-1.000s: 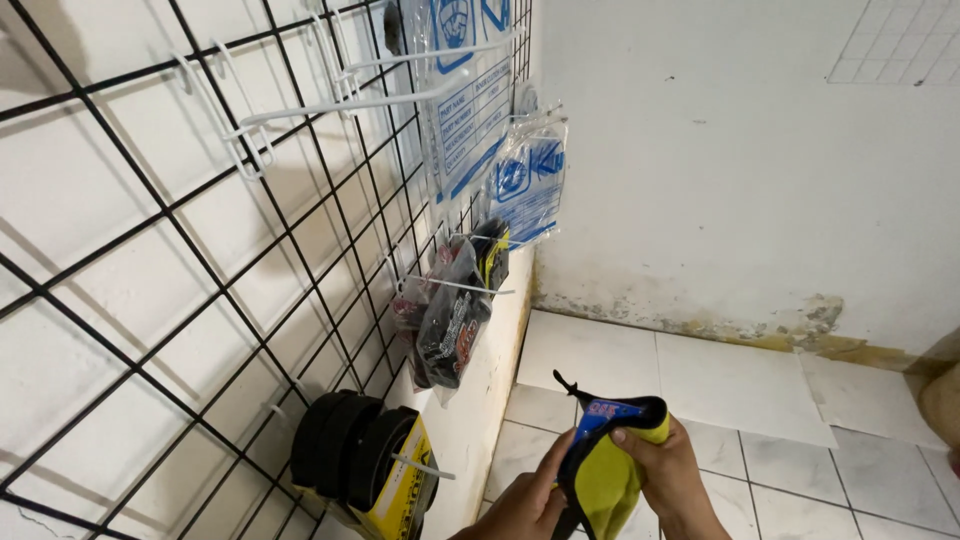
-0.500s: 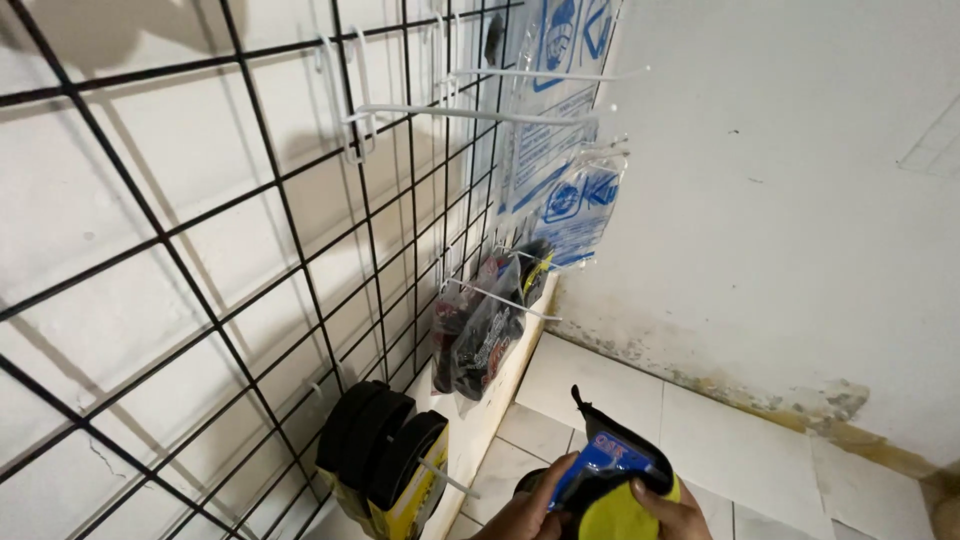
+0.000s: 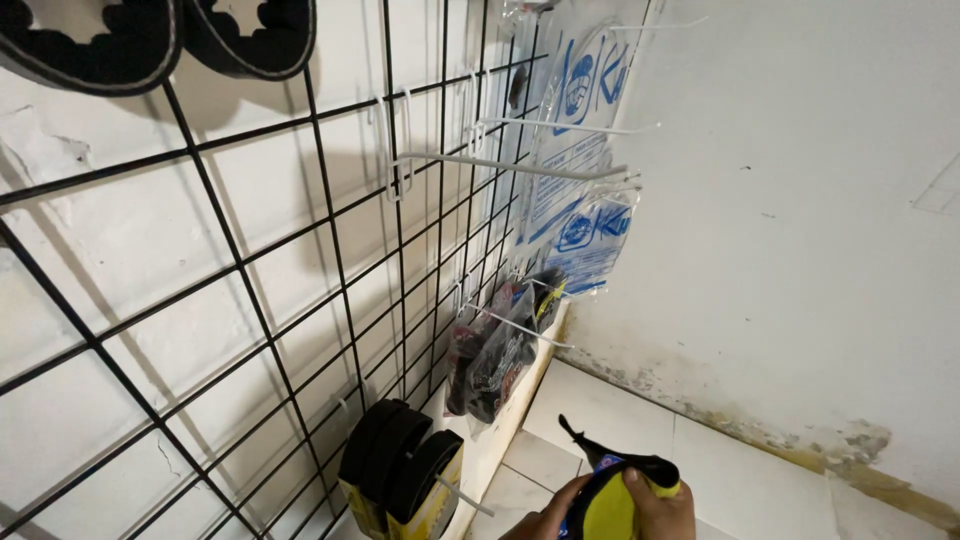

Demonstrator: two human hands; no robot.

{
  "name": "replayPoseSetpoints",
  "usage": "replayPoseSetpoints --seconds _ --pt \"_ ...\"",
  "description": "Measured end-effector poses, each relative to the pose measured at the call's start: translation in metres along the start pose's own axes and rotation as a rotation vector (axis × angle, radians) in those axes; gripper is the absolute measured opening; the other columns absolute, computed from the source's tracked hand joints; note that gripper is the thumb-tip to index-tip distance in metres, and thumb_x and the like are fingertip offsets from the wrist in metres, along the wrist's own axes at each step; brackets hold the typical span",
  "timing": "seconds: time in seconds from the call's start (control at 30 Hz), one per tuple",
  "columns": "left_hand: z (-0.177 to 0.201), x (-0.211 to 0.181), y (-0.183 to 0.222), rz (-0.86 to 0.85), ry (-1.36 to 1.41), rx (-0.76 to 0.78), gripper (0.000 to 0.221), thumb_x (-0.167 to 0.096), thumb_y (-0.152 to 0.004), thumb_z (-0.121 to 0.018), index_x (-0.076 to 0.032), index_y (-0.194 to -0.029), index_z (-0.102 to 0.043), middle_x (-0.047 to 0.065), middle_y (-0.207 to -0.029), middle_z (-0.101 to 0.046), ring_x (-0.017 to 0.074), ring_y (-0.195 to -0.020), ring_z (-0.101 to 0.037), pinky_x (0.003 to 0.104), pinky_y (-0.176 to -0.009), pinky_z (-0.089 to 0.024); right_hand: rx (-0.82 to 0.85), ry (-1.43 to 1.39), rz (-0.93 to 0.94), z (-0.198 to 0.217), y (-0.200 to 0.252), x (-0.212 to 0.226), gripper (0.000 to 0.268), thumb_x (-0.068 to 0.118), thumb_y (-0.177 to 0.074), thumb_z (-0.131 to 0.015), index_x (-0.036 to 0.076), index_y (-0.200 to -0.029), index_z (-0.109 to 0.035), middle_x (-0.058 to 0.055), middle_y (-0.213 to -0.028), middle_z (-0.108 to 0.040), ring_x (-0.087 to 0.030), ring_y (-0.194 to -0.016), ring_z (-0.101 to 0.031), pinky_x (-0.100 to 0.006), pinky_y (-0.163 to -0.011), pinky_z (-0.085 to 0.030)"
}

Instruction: Cleaning and organizing packaged automotive spare parts on a grid wall display rack.

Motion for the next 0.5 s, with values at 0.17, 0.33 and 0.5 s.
replayPoseSetpoints --seconds 0.17,0.33,0.5 --pt "0.013 -0.013 0.005 0.028 -0.004 0.110 0.077 -0.015 -0.102 -0.048 -0.011 -0.162 0.000 0.033 -0.140 -0.054 0.0394 -0.101 -0.066 0.045 -0.081 -0.054 0.162 0.284 0.157 -0.021 0.025 0.077 0.008 -0.001 -0.083 -0.079 -0.007 -0.079 -0.075 -0.012 -0.063 -0.066 -0.021 -0.058 -0.056 -0.033 -0.061 -0.049" --pt "0.012 -0.014 0.014 -0.112 -0.080 0.066 0.073 -0.008 -0.103 -0.053 -0.011 -0.162 -0.011 0.032 -0.137 -0.059 0.0425 -0.108 -0.070 0.044 -0.088 -0.059 0.478 0.683 0.146 -0.038 0.044 0.126 0.020 0.012 -0.077 -0.090 0.008 -0.096 -0.086 -0.003 -0.075 -0.085 -0.015 -0.069 -0.072 -0.028 -0.072 -0.058" --pt "0.015 -0.014 0.017 0.185 -0.017 0.147 0.076 -0.023 -0.103 -0.048 -0.021 -0.167 -0.007 0.013 -0.102 -0.059 0.0266 -0.084 -0.061 0.040 -0.072 -0.046 0.404 0.704 0.286 -0.055 0.052 0.117 0.017 0.016 -0.081 -0.080 0.002 -0.072 -0.081 -0.003 -0.053 -0.068 -0.013 -0.052 -0.057 -0.027 -0.055 -0.050"
Point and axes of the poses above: each hand's wrist, its own y-axis away from the middle knuckle, its own z-axis out of the back of the hand, x = y × z, the point moved 4 cm from there along -y, towards the middle knuckle
